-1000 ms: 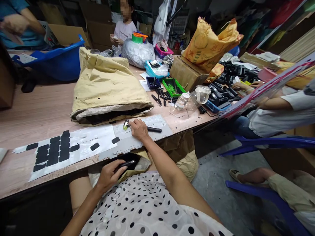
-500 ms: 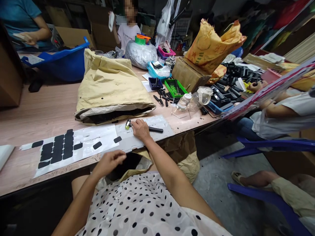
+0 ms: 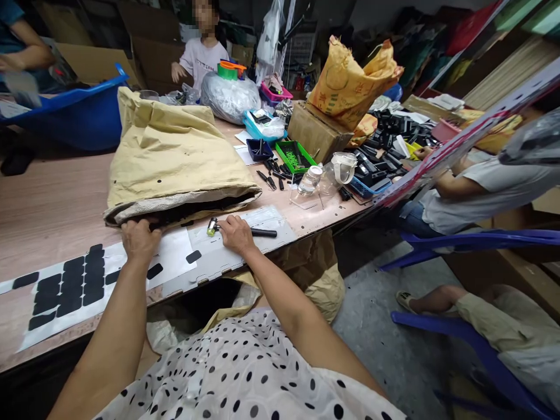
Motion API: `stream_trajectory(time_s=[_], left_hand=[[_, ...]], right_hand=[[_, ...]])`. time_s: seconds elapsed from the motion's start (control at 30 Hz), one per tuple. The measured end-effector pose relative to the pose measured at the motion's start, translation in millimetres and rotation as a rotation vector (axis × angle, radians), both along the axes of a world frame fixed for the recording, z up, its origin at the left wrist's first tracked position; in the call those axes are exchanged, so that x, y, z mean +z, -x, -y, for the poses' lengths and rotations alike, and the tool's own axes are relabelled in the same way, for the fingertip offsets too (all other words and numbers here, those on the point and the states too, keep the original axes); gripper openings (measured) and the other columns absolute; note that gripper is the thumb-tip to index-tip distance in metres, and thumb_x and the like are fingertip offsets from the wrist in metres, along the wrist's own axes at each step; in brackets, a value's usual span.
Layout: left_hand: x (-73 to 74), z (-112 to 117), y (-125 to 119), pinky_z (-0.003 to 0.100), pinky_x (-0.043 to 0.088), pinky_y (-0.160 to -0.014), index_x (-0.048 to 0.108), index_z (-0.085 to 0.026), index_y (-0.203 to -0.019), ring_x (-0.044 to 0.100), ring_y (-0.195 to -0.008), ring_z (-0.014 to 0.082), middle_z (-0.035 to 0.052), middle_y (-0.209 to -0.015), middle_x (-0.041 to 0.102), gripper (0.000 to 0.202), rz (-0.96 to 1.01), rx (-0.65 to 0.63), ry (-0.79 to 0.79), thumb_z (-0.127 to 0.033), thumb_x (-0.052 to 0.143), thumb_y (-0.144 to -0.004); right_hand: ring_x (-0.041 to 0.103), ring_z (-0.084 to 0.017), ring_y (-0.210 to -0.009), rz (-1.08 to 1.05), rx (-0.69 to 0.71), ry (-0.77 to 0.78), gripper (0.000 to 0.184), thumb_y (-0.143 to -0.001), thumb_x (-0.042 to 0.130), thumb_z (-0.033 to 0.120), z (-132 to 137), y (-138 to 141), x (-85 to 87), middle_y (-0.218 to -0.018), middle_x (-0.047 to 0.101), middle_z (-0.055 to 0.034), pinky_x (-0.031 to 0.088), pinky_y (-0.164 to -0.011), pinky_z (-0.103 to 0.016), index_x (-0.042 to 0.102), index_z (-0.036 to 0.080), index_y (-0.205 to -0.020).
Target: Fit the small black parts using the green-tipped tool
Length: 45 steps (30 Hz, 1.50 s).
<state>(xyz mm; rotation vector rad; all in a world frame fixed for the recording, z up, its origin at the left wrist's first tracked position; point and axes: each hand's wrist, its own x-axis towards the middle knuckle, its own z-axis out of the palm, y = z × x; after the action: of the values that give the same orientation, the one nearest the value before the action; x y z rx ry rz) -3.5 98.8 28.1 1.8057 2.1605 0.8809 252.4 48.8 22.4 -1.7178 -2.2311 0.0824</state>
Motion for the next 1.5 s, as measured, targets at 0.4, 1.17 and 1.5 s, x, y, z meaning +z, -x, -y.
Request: stream_trajectory(time_s=[0.4,1.17,1.5], left_hand=[[-3.0,51.0,-26.9,0.042,0.046,-0.086,0.07,-0.025,-0.096,0.059,-0.097,0.0305,0.0091,-0.097,0.068,0.014,-0.133,-0.452,-0.09,-0.032,0.059,-0.091],[-25.6,58.5,-35.1,0.036,0.046,-0.082,0.076,-0.027,-0.089,0.06,-0.088,0.0245,0.0021,-0.086,0.07,0.012,0.073,-0.422,0.016,-0.033,0.078,-0.078],[-29.3,58.4,-38.2,0.034,0.045,-0.078,0.073,-0.025,-0.08,0.06,-0.083,0.0225,0.0011,-0.081,0.068,0.01,0.084,-0.387,-0.005,-0.031,0.08,-0.076]], right_hand=[[0.055,-0.024,-0.1,0.007,0.005,-0.029,0.027,-0.098,0.056,0.021,-1.8,-0.3,-3.5,-0.105,0.065,-0.0085,0.044,-0.087,-0.033,0.071,0.024,-0.12],[0.056,-0.023,-0.096,-0.106,0.065,-0.066,0.025,-0.099,0.056,0.021,-1.1,-8.0,-8.4,-0.098,0.065,-0.0075,0.048,-0.083,-0.033,0.073,0.026,-0.116],[0.061,-0.021,-0.097,-0.317,0.164,-0.136,0.031,-0.104,0.047,0.027,36.9,33.7,13.0,-0.098,0.066,-0.0062,0.052,-0.09,-0.03,0.07,0.027,-0.125]])
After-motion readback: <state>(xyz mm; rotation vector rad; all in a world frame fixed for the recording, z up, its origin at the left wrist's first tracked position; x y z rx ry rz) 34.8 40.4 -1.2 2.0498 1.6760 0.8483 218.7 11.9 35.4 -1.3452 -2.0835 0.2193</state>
